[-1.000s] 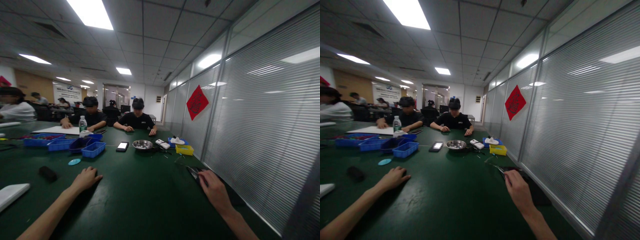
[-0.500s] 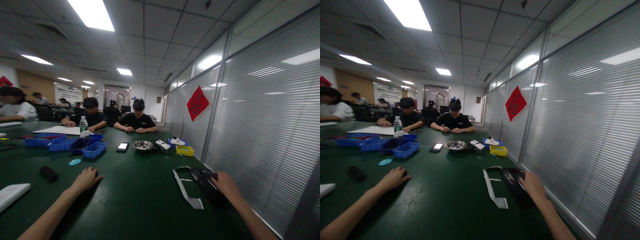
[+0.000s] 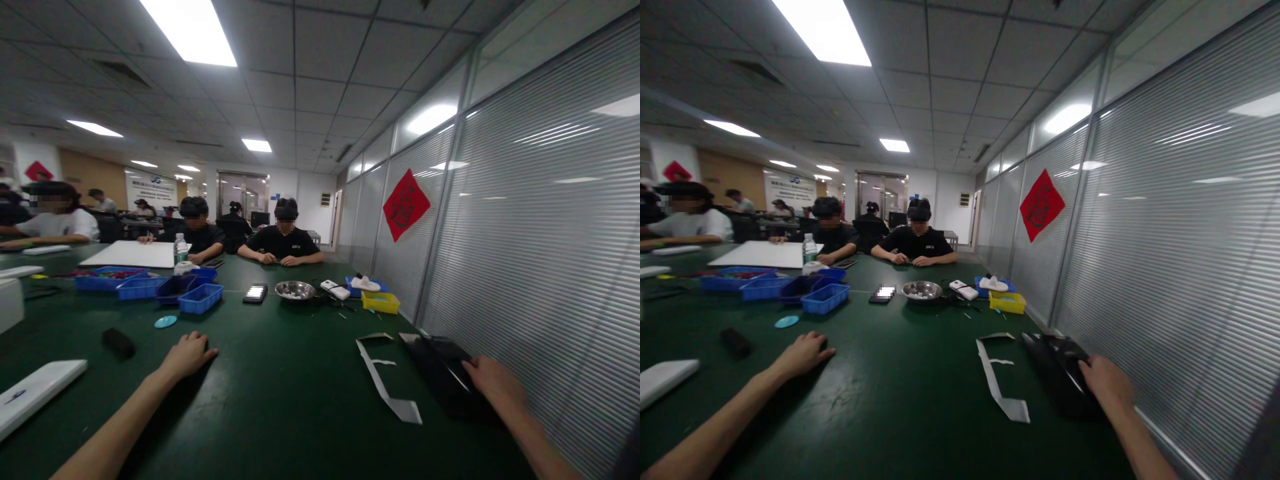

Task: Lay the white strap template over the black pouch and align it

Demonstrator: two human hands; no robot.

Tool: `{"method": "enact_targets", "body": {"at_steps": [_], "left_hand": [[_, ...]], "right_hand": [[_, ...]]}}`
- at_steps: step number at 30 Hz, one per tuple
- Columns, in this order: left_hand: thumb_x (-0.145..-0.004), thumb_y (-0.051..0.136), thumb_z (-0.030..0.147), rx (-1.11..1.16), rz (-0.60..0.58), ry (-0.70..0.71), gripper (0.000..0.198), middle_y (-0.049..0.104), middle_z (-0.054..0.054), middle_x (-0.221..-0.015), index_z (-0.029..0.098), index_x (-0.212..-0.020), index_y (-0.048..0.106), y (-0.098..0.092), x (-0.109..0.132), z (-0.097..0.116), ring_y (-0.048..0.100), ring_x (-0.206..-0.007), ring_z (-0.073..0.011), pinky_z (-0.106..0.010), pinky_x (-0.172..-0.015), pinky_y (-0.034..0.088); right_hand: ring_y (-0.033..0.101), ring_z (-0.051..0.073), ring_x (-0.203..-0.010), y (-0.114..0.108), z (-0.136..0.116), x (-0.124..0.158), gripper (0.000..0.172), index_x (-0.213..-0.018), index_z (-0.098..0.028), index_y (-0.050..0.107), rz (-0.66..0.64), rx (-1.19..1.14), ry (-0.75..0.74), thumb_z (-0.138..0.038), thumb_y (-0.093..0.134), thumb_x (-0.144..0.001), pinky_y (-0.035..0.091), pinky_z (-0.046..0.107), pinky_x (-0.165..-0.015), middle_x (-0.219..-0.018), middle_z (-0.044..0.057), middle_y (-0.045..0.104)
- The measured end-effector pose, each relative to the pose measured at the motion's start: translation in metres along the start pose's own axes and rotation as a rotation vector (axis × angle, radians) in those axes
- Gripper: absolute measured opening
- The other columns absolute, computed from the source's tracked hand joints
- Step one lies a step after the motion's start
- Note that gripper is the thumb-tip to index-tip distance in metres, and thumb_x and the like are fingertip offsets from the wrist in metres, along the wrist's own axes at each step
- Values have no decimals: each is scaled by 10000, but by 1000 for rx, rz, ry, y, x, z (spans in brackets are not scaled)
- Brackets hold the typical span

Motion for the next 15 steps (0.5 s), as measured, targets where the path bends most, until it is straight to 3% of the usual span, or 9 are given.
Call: {"method": "enact_targets", "body": {"at_steps": [5,8,11,15], "left_hand": [[-807,418,549,-6,16,5,537,568,-196,-1164,126,-1054,639,-3,1,3,520,-1087,-334,-433,-883,435],[-812,427,541,-13,15,0,523,564,-200,-1175,124,-1046,640,-4,3,4,522,-1086,-331,-428,-877,436],[-814,437,531,-12,15,-8,504,564,-195,-1175,131,-1042,642,-6,4,6,522,-1083,-331,-428,-868,441],[-820,428,521,-9,14,-7,509,568,-202,-1150,118,-1046,640,-7,5,8,518,-1079,-341,-436,-866,443]], "right_hand": [[657,362,-699,-16,31,-10,393,-784,-162,698,81,59,137,-455,437,-768,460,425,-530,-782,192,689],[652,362,-729,-22,31,-8,457,-873,-157,703,94,-6,209,-490,400,-798,455,429,-542,-856,228,689],[645,347,-796,-25,2,-6,493,-949,-127,689,112,-115,129,-494,392,-809,466,420,-610,-905,240,685],[632,314,-818,-18,-76,9,505,-988,-100,668,40,-257,-59,-500,457,-764,480,413,-713,-918,178,691]]}}
Point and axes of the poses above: each hand's wrist, its own x-axis away from the middle knuckle, its own y-axis out of the palm, z = x × y, the point moved 9 cm from there along -x, towards the middle knuckle
